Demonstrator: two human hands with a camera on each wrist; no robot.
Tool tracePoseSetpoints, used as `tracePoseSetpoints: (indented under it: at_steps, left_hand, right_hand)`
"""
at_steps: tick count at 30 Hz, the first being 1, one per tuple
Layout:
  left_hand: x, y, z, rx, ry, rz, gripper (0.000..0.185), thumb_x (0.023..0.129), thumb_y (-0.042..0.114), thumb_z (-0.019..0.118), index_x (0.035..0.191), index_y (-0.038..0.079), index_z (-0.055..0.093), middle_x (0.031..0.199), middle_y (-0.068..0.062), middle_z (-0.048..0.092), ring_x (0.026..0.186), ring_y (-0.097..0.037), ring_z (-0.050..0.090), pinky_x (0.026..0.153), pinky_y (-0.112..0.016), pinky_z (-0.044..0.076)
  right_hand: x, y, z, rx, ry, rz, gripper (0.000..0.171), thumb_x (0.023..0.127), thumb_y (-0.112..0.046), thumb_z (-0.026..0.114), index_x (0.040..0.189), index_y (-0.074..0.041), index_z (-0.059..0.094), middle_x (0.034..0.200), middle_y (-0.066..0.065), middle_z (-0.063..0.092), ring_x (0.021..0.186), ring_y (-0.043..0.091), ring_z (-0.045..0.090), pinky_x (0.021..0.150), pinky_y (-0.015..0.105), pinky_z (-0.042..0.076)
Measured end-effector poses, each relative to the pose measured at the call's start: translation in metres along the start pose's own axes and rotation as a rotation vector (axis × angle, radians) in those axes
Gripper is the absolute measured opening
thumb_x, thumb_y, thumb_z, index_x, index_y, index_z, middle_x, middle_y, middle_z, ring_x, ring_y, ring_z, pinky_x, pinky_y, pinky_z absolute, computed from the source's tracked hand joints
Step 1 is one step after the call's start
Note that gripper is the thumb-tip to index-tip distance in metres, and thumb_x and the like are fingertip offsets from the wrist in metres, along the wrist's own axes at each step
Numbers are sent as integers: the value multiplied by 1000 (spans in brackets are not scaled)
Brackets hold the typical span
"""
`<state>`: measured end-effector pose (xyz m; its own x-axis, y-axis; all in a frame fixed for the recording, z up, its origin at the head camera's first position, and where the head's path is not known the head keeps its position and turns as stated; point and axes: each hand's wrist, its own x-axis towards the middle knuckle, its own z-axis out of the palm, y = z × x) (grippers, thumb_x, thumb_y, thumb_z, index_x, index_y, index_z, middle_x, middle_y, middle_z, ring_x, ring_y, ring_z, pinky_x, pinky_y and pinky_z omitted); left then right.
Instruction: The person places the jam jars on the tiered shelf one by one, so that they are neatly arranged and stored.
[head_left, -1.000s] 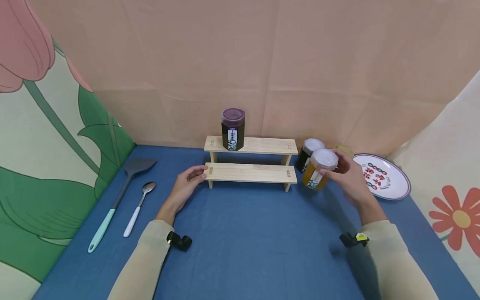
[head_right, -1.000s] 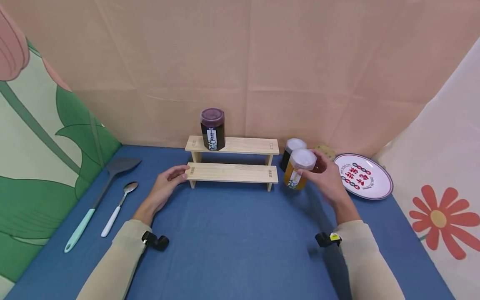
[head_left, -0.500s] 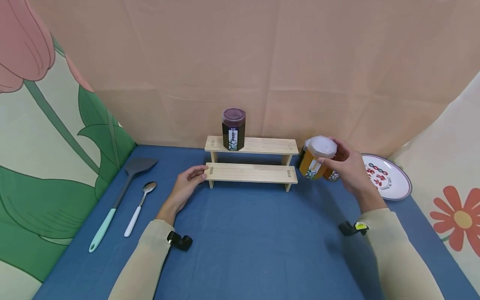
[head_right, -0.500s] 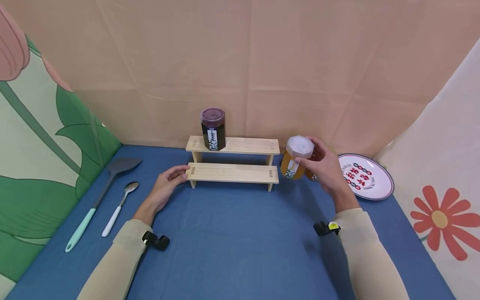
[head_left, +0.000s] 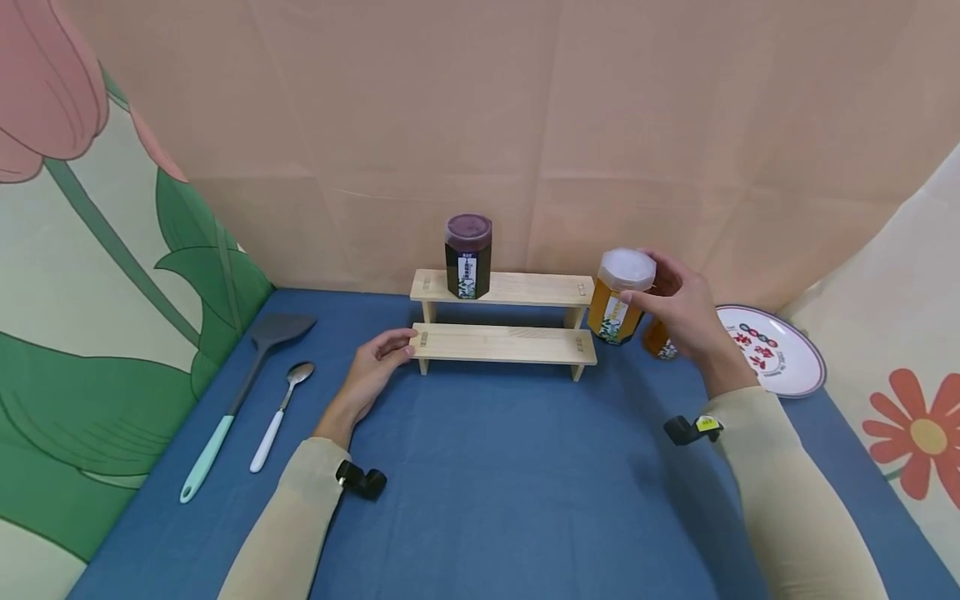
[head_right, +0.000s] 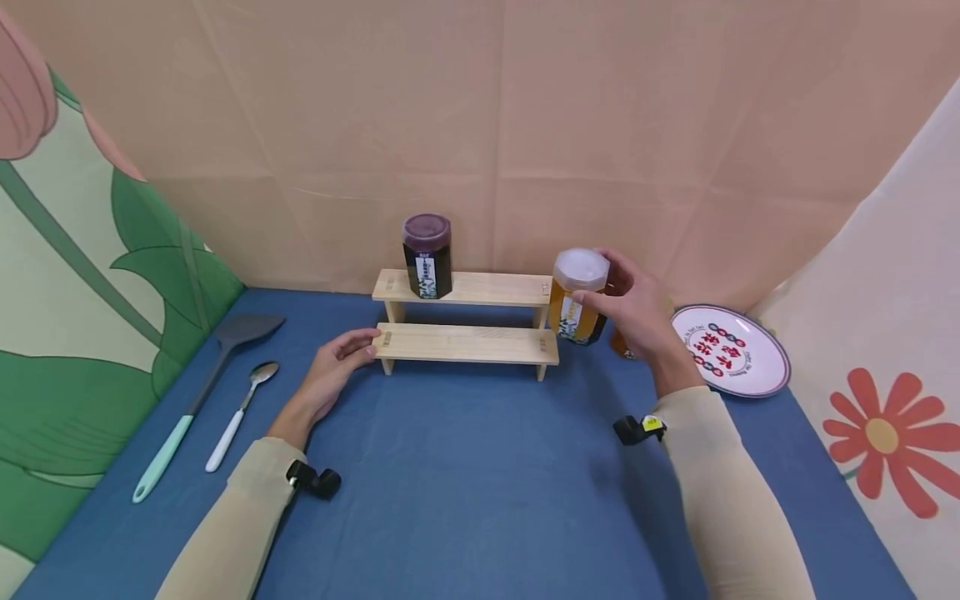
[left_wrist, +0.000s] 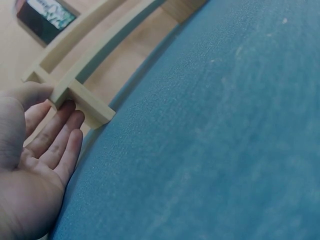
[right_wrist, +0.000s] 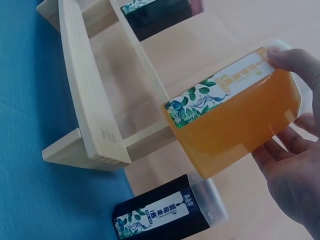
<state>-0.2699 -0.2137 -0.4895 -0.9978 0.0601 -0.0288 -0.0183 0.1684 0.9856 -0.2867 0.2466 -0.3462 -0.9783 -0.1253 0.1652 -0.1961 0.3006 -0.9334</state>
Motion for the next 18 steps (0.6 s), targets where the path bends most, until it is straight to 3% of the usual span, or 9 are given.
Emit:
tracePoseSetpoints:
  at_steps: [11, 18]
  left_hand:
    - [1, -1, -1, -6, -2, 13, 37, 103, 27, 65, 138, 17, 62, 142, -11, 58, 128, -25, 55, 115, -46, 45]
    - [-1, -1, 0, -10, 0, 13, 37, 103, 27, 65, 139, 16, 62, 141, -12, 59, 126, -25, 56, 114, -46, 46]
  right_hand:
    - [6, -13, 6, -5, -22, -32, 67, 93, -22, 79, 152, -26, 47, 152, 3, 49, 131, 19, 49, 101, 17, 48]
    - [17, -23, 14, 12, -39, -27, 70, 92, -26, 80, 153, -31, 45, 154, 2, 47, 137, 21, 47, 120, 49, 40]
